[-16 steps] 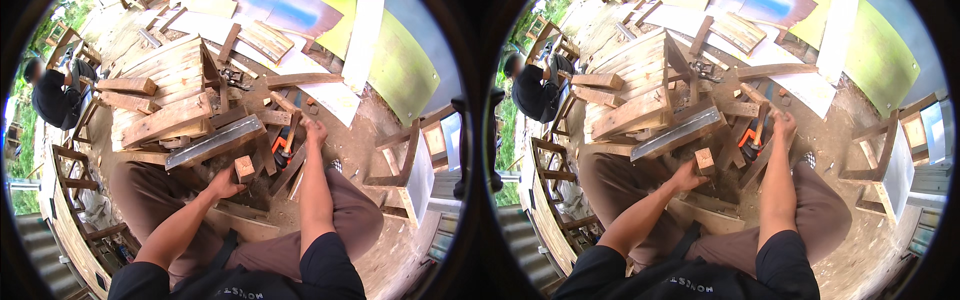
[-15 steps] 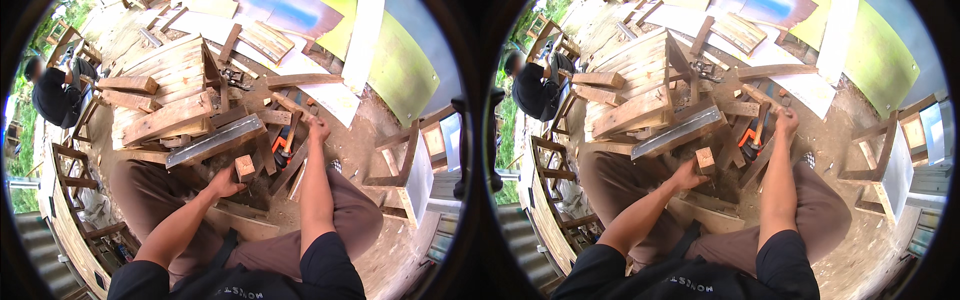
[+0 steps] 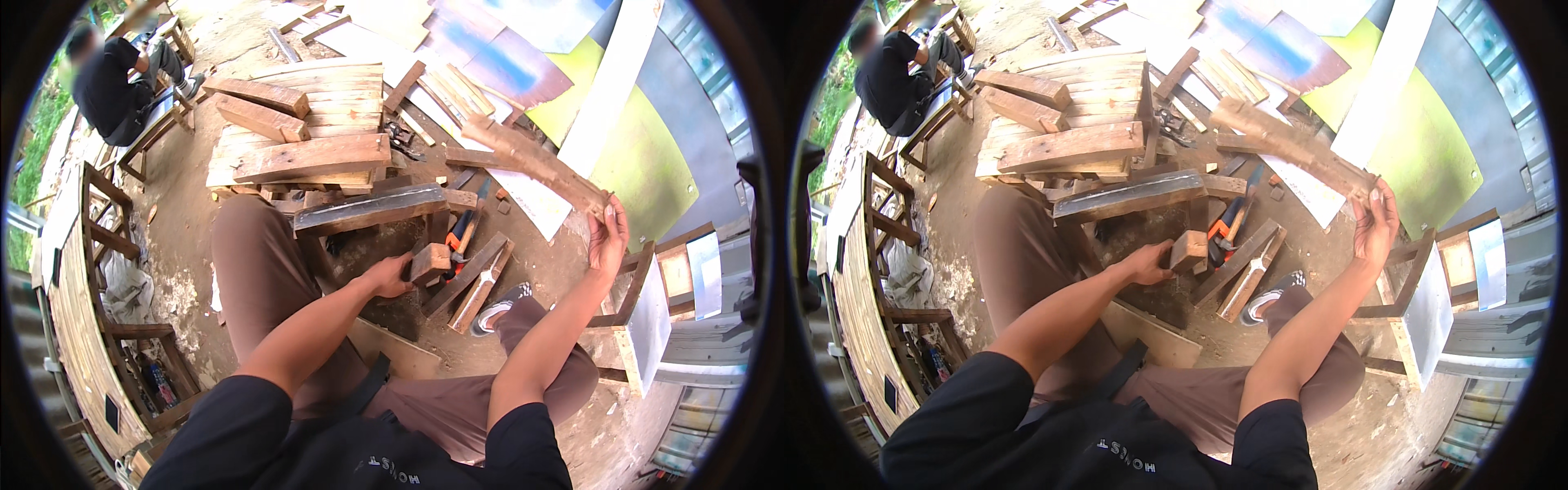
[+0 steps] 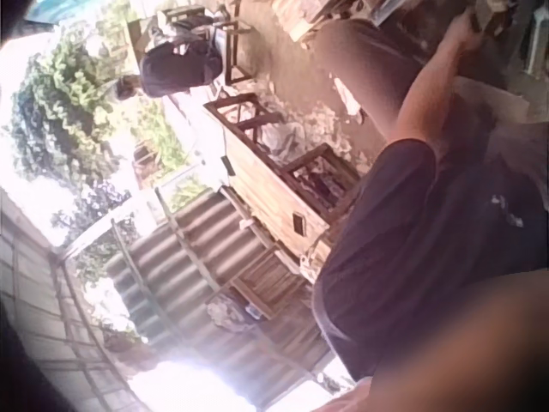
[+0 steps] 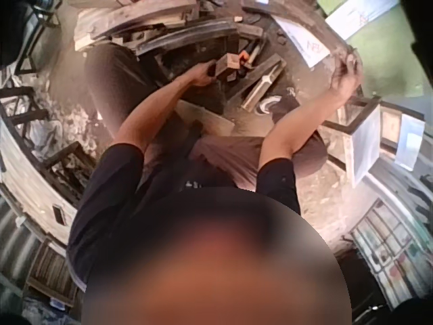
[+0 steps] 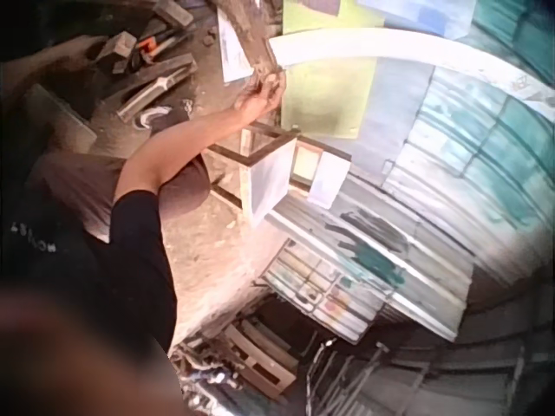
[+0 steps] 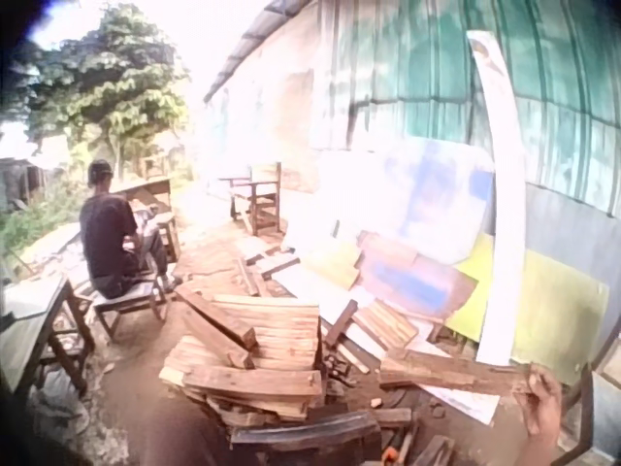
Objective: The person sits on the ground and uses a hammer to strike a wooden plank, attempting to remove a nail. They repeatedly hit the plank and inspect the nail area, but the nail remains embedded. The person continues to hammer and inspect the plank throughout the clip.
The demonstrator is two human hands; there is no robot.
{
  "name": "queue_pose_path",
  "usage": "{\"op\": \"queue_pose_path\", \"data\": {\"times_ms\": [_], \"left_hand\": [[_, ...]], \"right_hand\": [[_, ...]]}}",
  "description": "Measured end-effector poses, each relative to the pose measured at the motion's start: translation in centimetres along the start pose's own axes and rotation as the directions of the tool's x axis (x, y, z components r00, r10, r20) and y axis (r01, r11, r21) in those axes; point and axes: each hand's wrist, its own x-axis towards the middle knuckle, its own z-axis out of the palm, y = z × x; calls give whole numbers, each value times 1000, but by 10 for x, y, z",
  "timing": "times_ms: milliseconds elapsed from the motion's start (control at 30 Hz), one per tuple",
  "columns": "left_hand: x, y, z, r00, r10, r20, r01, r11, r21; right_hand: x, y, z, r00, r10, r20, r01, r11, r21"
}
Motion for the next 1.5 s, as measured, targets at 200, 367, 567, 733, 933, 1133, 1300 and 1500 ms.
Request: {"op": "queue_pose_path", "data": {"times_ms": [200,367,567,733,933,1133,1300,1500], "left_hand": [[30,-3,23,990,-7,-142,0,999,-46],[31,-7,29,989,-54,-135,48,998,-47],[7,-12,23,975,-6,-223,-8,998,-64],[-56,16,-31,943,-315,104,293,938,185],[-153,44,-77,616,-693,-376,123,556,-822],[-132,16,-83,283,-657,-699,-244,655,-715],[-118,7,-84,200,-476,-857,-136,852,-505],[-112,9,-94,186,-543,-819,-137,811,-569]], "right_hand": [[-30,25,59,954,143,262,-171,982,86],[-54,74,137,844,290,451,-295,954,-61],[-78,139,202,793,492,359,-493,865,-96],[-69,157,211,732,522,437,-565,824,-37],[-53,170,210,705,583,403,-613,787,-66],[-53,163,211,713,597,369,-586,795,-154],[-51,152,205,738,589,330,-407,778,-479],[-39,147,184,666,536,519,-1,696,-718]]}}
